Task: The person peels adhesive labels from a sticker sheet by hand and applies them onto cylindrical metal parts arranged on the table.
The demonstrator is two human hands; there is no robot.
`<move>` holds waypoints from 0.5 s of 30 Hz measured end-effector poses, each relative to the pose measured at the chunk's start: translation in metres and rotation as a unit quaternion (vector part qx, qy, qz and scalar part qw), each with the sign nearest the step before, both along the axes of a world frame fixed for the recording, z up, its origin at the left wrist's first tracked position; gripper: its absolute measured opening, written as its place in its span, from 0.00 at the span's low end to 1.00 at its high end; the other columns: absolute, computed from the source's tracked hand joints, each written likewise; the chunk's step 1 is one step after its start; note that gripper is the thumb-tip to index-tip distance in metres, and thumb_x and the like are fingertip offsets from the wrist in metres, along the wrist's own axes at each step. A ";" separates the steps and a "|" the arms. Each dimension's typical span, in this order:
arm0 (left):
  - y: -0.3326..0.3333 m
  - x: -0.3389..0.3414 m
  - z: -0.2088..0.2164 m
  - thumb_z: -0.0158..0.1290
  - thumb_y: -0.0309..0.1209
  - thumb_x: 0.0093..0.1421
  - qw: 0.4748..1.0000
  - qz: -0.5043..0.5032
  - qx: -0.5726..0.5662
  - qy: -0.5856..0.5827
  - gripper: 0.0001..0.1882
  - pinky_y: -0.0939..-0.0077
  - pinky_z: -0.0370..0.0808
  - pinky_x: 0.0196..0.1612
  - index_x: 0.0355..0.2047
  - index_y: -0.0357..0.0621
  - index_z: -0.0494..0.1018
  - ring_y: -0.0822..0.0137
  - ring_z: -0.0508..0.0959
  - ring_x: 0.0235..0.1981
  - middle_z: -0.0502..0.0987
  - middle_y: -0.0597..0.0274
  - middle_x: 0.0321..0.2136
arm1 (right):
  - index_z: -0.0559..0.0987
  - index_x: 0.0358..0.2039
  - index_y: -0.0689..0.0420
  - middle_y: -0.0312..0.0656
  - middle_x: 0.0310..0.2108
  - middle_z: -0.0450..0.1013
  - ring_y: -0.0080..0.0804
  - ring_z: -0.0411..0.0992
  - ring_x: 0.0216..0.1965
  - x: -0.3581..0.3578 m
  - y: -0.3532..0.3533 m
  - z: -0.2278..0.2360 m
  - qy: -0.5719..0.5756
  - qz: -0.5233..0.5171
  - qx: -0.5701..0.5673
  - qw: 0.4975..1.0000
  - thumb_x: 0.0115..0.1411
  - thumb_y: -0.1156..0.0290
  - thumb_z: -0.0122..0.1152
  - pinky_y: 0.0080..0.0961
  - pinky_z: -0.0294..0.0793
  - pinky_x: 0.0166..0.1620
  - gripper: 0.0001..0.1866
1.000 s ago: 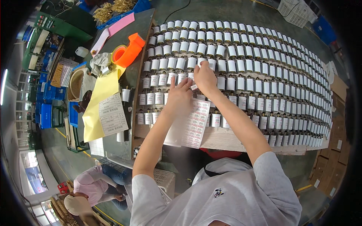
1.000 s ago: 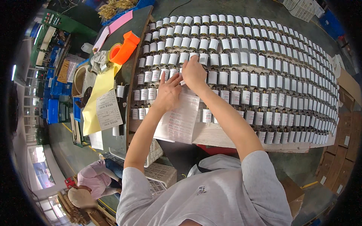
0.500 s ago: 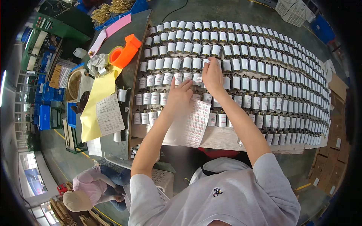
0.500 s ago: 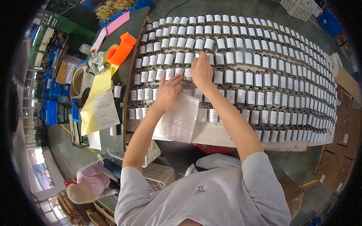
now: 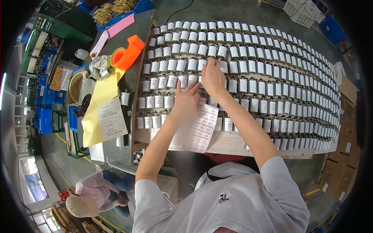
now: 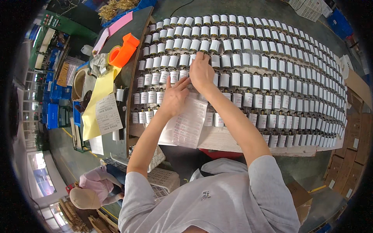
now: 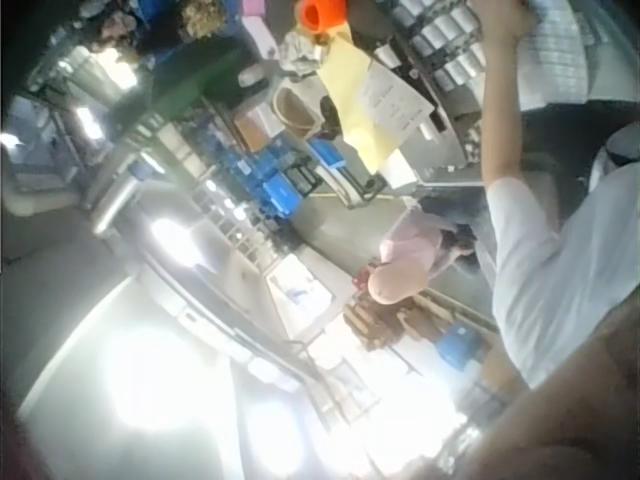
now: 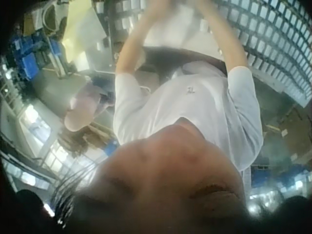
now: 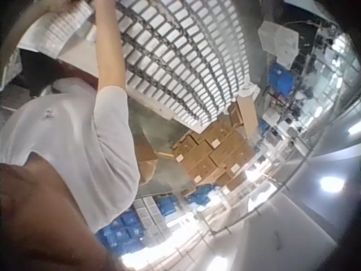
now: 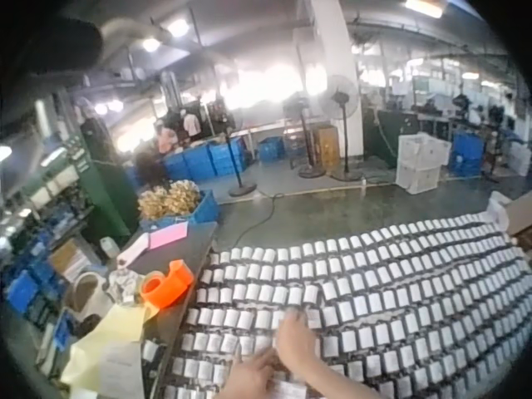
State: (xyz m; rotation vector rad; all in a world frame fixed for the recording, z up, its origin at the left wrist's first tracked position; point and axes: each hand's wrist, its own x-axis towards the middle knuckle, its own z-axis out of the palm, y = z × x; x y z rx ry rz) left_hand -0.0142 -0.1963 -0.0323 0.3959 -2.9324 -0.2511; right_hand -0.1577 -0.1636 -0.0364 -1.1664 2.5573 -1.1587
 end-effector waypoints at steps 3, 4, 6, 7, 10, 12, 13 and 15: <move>0.001 -0.002 0.000 0.51 0.27 0.40 1.000 0.003 -0.006 -0.008 0.12 0.35 0.43 0.58 0.27 0.36 0.75 0.56 0.63 0.56 0.68 0.49 0.50 | 0.64 0.40 0.64 0.58 0.38 0.66 0.54 0.72 0.27 0.002 -0.004 -0.002 0.019 -0.001 0.017 1.000 0.57 0.71 0.48 0.43 0.74 0.28 0.13; 0.001 -0.003 0.000 0.51 0.27 0.40 1.000 0.003 -0.009 -0.016 0.12 0.35 0.43 0.58 0.27 0.35 0.75 0.56 0.63 0.56 0.68 0.49 0.51 | 0.64 0.38 0.64 0.58 0.38 0.66 0.53 0.73 0.26 0.003 -0.005 -0.001 0.030 -0.004 0.030 0.999 0.56 0.72 0.49 0.41 0.75 0.27 0.12; -0.001 -0.006 0.002 0.50 0.28 0.40 1.000 -0.001 -0.012 -0.021 0.12 0.35 0.43 0.58 0.27 0.35 0.75 0.56 0.64 0.56 0.68 0.49 0.51 | 0.64 0.38 0.64 0.59 0.38 0.66 0.53 0.73 0.26 0.000 -0.006 0.000 0.025 -0.007 0.047 0.999 0.55 0.72 0.49 0.41 0.75 0.27 0.12; -0.002 -0.006 0.003 0.50 0.28 0.40 0.999 -0.002 -0.017 -0.027 0.13 0.36 0.43 0.59 0.27 0.34 0.75 0.57 0.64 0.56 0.68 0.49 0.51 | 0.65 0.37 0.64 0.59 0.38 0.66 0.54 0.73 0.25 0.001 -0.007 0.006 0.018 -0.008 0.064 0.998 0.55 0.72 0.49 0.42 0.75 0.27 0.12; -0.002 -0.008 0.000 0.50 0.28 0.40 0.999 -0.006 -0.033 -0.007 0.13 0.37 0.44 0.59 0.28 0.34 0.75 0.57 0.64 0.55 0.69 0.50 0.50 | 0.64 0.40 0.63 0.55 0.37 0.68 0.54 0.72 0.30 0.002 0.004 0.024 0.007 -0.026 0.065 0.998 0.59 0.69 0.46 0.44 0.73 0.31 0.12; -0.001 -0.012 0.002 0.50 0.28 0.40 0.999 -0.027 -0.046 -0.010 0.13 0.39 0.45 0.59 0.27 0.34 0.75 0.56 0.64 0.55 0.69 0.50 0.49 | 0.65 0.39 0.63 0.55 0.37 0.68 0.54 0.72 0.30 -0.003 0.015 0.029 0.015 -0.030 0.031 0.999 0.59 0.69 0.46 0.44 0.73 0.31 0.12; 0.001 -0.016 0.004 0.49 0.28 0.40 0.997 -0.051 -0.059 -0.013 0.13 0.42 0.46 0.60 0.27 0.34 0.75 0.56 0.65 0.55 0.69 0.50 0.49 | 0.66 0.39 0.63 0.55 0.38 0.69 0.54 0.72 0.31 -0.009 0.022 0.029 0.023 -0.036 -0.002 0.999 0.59 0.69 0.45 0.44 0.73 0.32 0.11; 0.004 -0.021 0.002 0.49 0.28 0.40 0.997 -0.052 -0.046 -0.015 0.13 0.43 0.48 0.60 0.26 0.34 0.75 0.57 0.64 0.55 0.70 0.50 0.49 | 0.66 0.38 0.64 0.56 0.37 0.68 0.52 0.73 0.26 -0.016 0.030 0.020 0.039 -0.027 -0.007 0.999 0.59 0.68 0.47 0.40 0.74 0.28 0.12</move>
